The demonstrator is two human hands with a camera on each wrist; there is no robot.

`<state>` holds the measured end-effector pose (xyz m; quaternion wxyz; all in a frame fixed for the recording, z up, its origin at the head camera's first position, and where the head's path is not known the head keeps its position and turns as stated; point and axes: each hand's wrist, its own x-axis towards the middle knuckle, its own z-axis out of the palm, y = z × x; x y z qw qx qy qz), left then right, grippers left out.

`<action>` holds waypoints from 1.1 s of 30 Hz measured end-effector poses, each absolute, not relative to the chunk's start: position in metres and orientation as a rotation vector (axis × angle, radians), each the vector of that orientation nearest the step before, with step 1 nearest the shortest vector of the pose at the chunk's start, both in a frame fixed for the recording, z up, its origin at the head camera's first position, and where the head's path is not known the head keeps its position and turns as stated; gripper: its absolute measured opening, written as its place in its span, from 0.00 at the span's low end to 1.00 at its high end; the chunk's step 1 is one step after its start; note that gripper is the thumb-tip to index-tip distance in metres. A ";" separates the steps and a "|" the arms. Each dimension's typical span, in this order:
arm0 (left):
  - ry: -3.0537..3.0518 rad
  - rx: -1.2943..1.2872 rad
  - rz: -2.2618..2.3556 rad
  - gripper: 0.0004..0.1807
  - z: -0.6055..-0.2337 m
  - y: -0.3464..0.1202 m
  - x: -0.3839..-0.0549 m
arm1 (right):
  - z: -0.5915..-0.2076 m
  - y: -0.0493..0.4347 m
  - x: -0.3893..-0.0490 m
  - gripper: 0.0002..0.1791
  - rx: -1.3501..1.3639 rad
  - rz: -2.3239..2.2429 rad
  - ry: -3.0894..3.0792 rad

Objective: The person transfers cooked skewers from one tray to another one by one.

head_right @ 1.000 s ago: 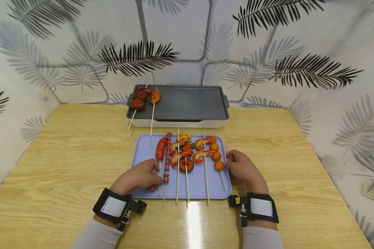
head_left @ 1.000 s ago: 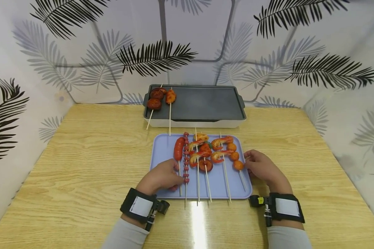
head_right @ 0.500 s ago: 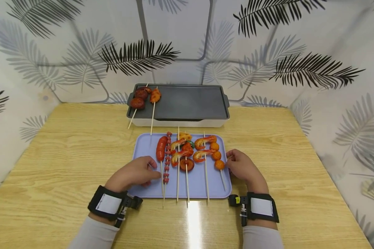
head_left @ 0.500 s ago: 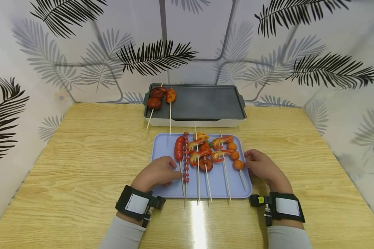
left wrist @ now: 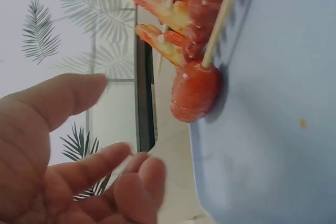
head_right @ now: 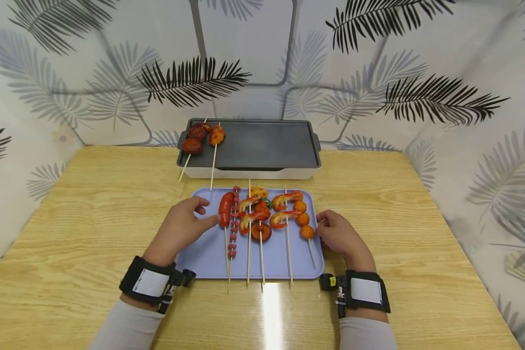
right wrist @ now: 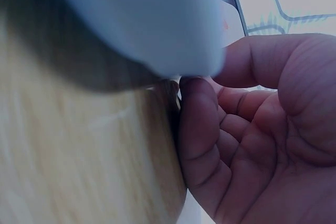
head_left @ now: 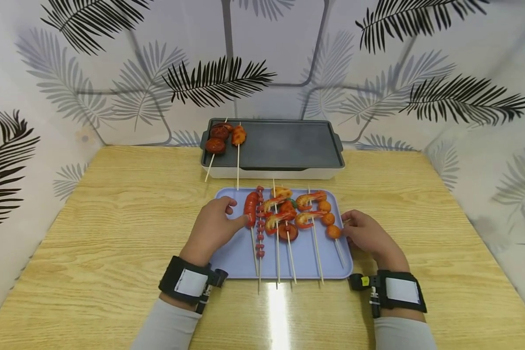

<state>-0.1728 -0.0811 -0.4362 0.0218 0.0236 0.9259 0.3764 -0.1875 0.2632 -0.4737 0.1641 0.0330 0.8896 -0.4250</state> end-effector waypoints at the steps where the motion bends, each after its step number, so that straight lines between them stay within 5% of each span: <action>1: 2.907 0.095 1.177 0.26 -0.436 -0.081 -0.173 | -0.473 0.263 -0.188 0.19 0.097 -1.209 2.536; 19: 3.390 0.461 1.023 0.23 -0.433 -0.078 -0.186 | -0.471 0.262 -0.188 0.20 0.097 -1.196 2.537; 33: 3.206 0.500 1.157 0.22 -0.423 -0.074 -0.203 | -0.473 0.262 -0.186 0.19 0.089 -1.211 2.533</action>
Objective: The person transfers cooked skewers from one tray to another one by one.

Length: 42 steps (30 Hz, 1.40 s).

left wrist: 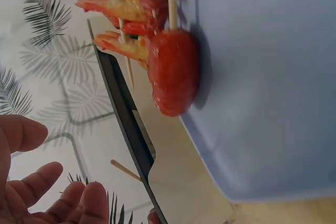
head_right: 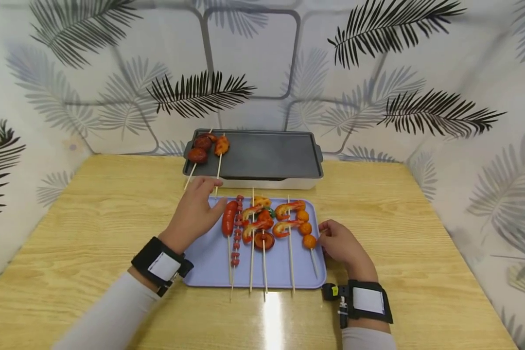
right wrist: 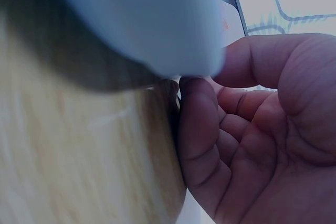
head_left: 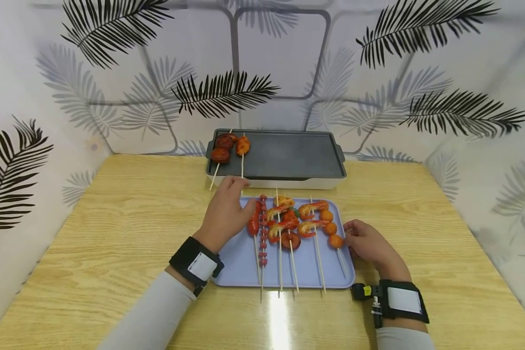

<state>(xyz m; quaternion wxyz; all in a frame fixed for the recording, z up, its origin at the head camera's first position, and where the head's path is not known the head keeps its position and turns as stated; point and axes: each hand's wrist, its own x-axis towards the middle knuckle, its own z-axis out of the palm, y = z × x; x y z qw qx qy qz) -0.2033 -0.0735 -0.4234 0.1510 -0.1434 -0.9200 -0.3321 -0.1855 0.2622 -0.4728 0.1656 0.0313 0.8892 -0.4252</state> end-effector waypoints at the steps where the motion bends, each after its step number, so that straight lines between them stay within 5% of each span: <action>1: -2.633 -0.433 -0.930 0.21 -0.422 -0.074 -0.206 | -0.473 0.263 -0.186 0.19 0.086 -1.211 2.537; 42: -2.941 -0.498 -0.320 0.24 -0.411 -0.071 -0.275 | -0.474 0.261 -0.187 0.19 0.055 -1.213 2.561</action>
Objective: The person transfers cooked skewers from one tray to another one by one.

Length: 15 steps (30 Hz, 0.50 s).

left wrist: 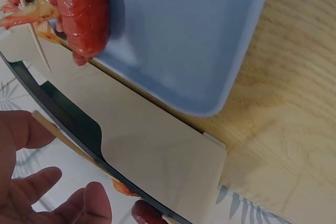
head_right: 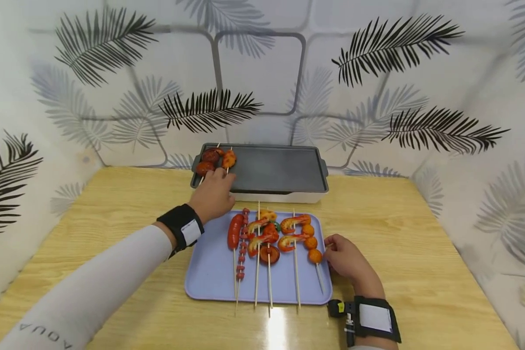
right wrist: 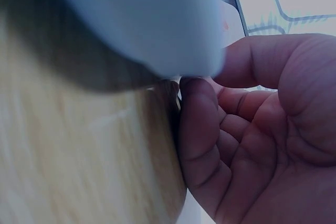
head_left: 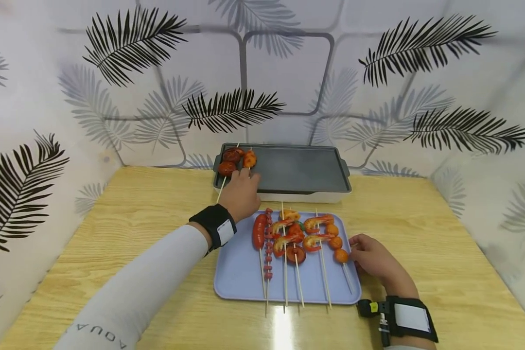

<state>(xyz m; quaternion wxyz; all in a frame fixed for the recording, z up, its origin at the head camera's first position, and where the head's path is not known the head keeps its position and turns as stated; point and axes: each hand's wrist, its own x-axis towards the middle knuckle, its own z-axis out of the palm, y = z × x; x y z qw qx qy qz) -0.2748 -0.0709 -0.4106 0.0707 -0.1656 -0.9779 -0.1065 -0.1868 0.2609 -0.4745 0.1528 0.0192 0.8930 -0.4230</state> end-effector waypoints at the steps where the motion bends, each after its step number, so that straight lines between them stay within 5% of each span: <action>1: -2.957 -0.502 -0.303 0.23 -0.411 -0.071 -0.276 | -0.475 0.262 -0.186 0.19 0.067 -1.206 2.563; 15: -3.069 -0.392 -0.361 0.21 -0.408 -0.068 -0.291 | -0.477 0.263 -0.187 0.19 0.086 -1.207 2.553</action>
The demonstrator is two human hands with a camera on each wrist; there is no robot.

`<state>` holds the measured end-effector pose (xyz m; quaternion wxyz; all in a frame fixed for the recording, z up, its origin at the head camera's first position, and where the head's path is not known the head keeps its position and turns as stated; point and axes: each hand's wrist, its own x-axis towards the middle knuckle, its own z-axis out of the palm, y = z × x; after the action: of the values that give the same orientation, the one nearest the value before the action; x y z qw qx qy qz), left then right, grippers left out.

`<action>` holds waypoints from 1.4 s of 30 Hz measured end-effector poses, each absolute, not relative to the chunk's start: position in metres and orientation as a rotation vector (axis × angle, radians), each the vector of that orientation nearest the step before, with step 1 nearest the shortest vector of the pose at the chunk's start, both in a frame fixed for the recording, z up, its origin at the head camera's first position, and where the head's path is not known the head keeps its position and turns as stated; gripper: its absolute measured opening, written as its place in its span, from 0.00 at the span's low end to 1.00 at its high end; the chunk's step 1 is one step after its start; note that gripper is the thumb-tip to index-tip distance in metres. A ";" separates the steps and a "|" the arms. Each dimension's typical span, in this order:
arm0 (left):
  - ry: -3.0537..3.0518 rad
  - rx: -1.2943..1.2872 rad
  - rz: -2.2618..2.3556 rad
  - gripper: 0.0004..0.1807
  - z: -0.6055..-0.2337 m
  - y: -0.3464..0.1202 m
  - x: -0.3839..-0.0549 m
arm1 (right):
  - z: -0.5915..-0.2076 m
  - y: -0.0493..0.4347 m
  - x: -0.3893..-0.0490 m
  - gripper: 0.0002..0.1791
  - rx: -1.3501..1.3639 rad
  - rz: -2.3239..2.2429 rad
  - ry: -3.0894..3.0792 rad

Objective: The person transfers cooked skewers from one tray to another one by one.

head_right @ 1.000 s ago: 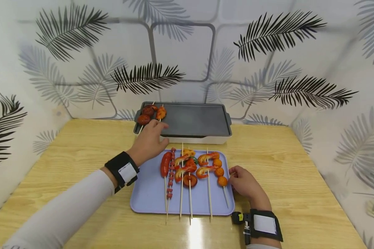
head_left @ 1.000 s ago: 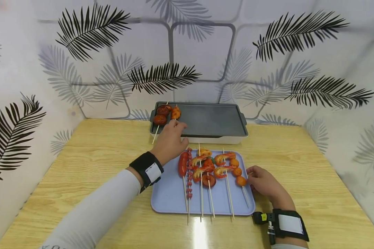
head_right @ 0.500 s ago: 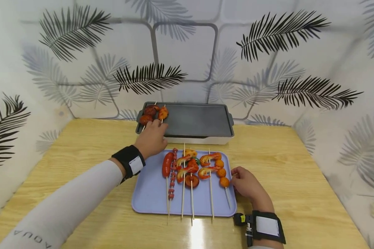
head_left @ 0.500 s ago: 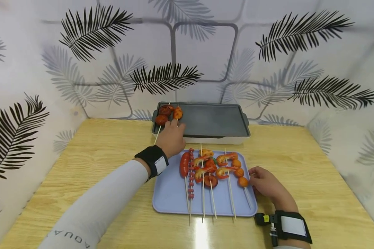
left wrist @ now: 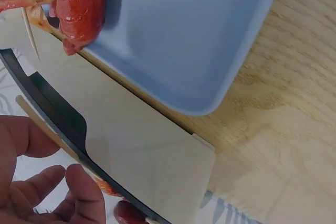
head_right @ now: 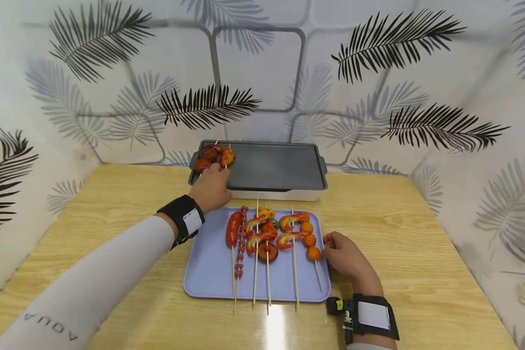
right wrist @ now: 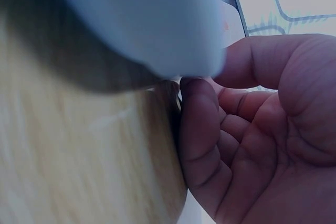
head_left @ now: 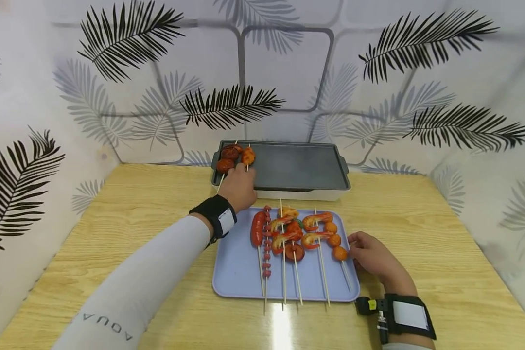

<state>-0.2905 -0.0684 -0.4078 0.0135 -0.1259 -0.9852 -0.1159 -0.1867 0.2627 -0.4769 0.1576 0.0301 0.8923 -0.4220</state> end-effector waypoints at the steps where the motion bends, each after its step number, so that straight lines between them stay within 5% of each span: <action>1: -3.075 -0.380 -0.368 0.21 -0.407 -0.068 -0.292 | -0.477 0.263 -0.187 0.19 0.087 -1.207 2.554; 42: -3.270 -0.174 -0.507 0.09 -0.389 -0.069 -0.306 | -0.476 0.264 -0.187 0.20 0.059 -1.233 2.562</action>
<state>-0.3065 -0.0687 -0.3890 -0.0860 -0.0522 -0.9832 -0.1525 -0.1867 0.2638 -0.4755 0.1482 0.0206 0.8910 -0.4286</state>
